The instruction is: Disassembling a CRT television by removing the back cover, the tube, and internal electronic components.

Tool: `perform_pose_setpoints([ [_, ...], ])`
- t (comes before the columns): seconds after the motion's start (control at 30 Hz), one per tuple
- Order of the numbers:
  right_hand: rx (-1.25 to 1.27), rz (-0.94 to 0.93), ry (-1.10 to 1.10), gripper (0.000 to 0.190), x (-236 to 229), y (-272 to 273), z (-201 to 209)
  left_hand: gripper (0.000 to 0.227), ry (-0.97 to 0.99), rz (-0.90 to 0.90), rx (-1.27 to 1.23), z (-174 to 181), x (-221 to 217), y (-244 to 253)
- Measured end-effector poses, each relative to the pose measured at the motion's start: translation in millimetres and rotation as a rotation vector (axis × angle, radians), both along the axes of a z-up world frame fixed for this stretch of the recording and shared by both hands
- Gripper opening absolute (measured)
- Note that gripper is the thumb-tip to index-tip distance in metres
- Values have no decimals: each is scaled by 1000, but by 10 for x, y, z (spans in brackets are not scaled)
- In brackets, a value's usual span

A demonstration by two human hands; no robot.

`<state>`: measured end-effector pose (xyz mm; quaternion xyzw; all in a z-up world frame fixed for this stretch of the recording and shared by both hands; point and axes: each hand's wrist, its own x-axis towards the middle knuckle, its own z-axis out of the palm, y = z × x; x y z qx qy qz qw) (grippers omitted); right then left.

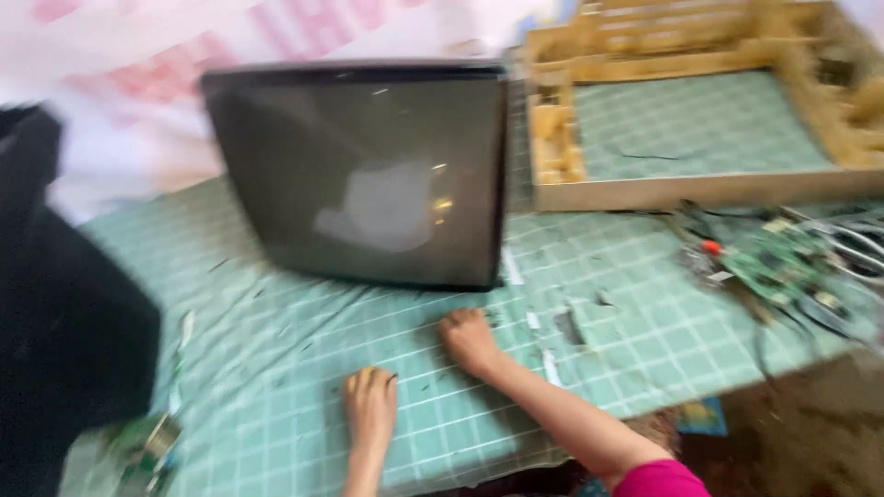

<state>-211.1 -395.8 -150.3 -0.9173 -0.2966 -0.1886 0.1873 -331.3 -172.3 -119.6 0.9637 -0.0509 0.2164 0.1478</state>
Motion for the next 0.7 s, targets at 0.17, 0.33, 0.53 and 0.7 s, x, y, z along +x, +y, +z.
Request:
perform_pose_setpoints([
  [0.17,91,16,138,17,-186,-190,60,5,187,-4,-287,45,0,-328],
  [0.33,300,27,72,38,-231,-976,497,7,102,-32,-334,53,110,-653],
  [0.53,543,-125,-124,18,-81,-3062,723,13,-56,26,-251,-391,331,-459],
  [0.7,183,-639,-278,15,-196,-5097,1341,42,401,278,-29,-520,488,-216],
])
